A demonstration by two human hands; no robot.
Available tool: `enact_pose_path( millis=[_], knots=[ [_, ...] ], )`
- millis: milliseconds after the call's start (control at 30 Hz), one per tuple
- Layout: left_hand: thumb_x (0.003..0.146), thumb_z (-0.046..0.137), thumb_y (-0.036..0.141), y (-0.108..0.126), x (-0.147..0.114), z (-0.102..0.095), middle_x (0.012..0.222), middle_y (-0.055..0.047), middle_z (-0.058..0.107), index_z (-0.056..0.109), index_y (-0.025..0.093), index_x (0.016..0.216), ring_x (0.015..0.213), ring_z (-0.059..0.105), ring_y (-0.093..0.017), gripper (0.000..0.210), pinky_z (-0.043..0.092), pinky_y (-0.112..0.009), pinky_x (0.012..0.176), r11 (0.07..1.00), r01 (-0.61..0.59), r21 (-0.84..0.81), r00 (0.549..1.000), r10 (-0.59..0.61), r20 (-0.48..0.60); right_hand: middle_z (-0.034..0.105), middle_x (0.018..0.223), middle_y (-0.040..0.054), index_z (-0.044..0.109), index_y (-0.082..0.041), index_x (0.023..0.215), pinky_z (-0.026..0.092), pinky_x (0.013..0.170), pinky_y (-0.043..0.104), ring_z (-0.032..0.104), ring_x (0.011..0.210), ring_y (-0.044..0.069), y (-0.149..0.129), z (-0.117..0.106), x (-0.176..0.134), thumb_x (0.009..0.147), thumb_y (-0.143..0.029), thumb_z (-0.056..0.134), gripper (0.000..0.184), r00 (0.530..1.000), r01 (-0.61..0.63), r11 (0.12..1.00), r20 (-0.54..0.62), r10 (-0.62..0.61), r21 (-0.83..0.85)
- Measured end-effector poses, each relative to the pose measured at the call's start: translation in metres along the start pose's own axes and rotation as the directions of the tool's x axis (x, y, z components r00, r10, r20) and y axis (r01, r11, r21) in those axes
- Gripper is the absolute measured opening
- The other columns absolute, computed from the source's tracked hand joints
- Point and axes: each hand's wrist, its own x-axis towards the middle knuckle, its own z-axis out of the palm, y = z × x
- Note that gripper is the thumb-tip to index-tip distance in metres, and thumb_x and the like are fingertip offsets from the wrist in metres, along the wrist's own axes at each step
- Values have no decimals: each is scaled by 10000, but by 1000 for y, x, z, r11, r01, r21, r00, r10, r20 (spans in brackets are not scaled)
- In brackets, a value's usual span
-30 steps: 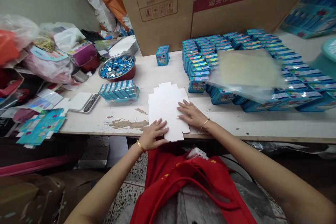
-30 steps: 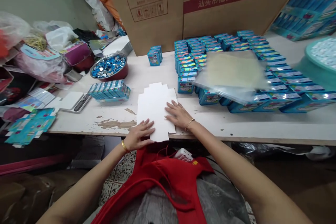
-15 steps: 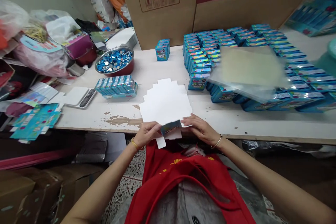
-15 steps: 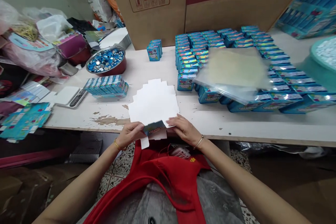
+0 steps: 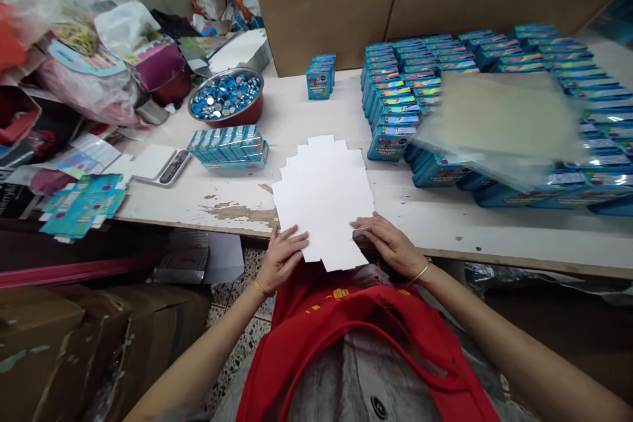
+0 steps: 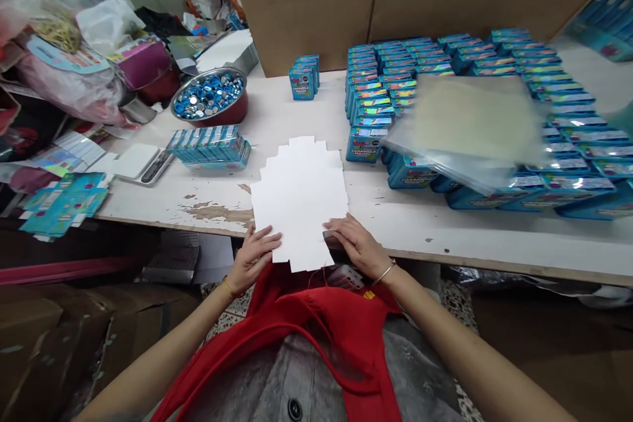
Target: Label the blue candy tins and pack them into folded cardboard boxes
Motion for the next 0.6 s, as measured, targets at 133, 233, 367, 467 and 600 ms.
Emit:
enact_pose_path(
  millis=[133,233,367,467,600],
  knots=[
    [909,499,288,17,2,8,1076,-46,701,683,240,968,1217,509,-218,200,142,-573,1140,979,158,-129,979,-172,-105,660,1160,54,591,-261,1148,343,1067,498,584,1116,196,-2,4,-5,972,-275,323,321,999,13,998,-39,-15,-57],
    [903,502,280,25,8,8,928,-38,707,660,211,848,1140,543,-228,181,242,-557,1107,970,214,-116,956,-233,-177,664,1130,63,607,-253,1101,385,1013,479,579,1083,213,-10,5,-6,956,-230,355,292,995,64,974,-56,-78,-215],
    [921,450,256,34,30,-7,870,-48,668,628,197,837,1032,547,-215,206,450,-416,943,989,112,99,994,-111,-23,649,1132,91,625,-222,1055,455,759,360,579,890,221,-32,-2,-7,898,-120,420,278,992,110,805,14,-125,-583],
    [921,431,208,46,49,-16,863,-78,639,630,172,800,971,533,-228,235,472,-377,836,929,11,370,979,-85,184,628,1155,79,596,-205,1110,399,555,289,557,683,156,-45,0,-8,867,-60,402,343,990,135,719,59,-130,-682],
    [918,430,181,62,71,-14,858,-101,598,647,159,814,895,526,-239,242,458,-346,690,842,-67,535,936,-133,325,631,960,72,573,-205,1150,356,472,275,496,553,128,-39,15,-4,867,-61,390,366,990,131,701,51,-134,-701]
  ],
)
